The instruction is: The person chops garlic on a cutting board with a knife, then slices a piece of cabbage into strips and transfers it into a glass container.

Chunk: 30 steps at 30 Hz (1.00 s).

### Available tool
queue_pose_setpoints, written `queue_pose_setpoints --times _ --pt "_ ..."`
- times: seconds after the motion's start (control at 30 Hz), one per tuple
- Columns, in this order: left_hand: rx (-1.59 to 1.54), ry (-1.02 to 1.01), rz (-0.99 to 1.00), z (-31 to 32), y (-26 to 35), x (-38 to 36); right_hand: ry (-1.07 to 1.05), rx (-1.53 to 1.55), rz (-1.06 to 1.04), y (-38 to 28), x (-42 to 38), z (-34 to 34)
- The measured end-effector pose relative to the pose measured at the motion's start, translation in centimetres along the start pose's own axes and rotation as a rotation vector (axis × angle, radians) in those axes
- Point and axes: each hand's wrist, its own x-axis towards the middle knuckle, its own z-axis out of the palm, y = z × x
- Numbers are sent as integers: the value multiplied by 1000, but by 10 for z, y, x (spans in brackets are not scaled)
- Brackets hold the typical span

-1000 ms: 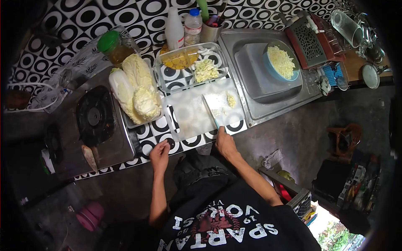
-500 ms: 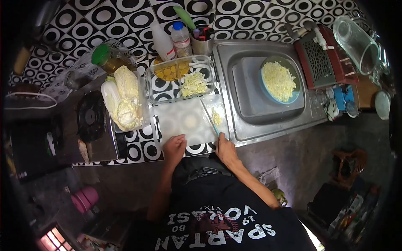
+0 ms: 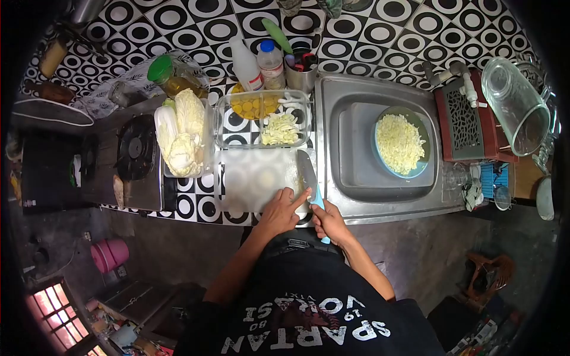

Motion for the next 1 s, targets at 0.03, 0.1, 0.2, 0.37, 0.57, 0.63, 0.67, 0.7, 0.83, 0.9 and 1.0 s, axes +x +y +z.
queue_pose_setpoints --times 0.03,0.1,0.2,0.37,0.57,0.63,0.67,0.7,0.83,0.9,1.0 --pt "-21 24 2 -2 2 3 -15 25 14 -2 1 -2" --pt "-44 46 -4 -3 7 6 -19 15 25 -6 2 -6" --pt "-31 67 136 -1 10 7 -33 57 18 -8 4 -12" --pt "59 59 119 5 0 16 -37 -85 27 -14 3 -17" --pt "114 96 -1 12 -16 32 -42 -235 48 -18 -9 -25" --pt "118 64 -41 13 -16 36 -63 -221 77 -20 -17 -30" --pt "126 39 -76 13 -16 36 -66 -220 83 -19 -20 -33" --pt "127 37 -80 16 -18 35 -69 -240 87 -19 -24 -35" --pt "112 55 -223 19 -24 31 -3 -485 45 -16 -30 -48" --pt "83 63 -244 17 -25 26 77 -694 -152 -8 -29 -57" --pt "-47 191 -269 11 -22 23 239 -1031 -395 -11 -35 -52"
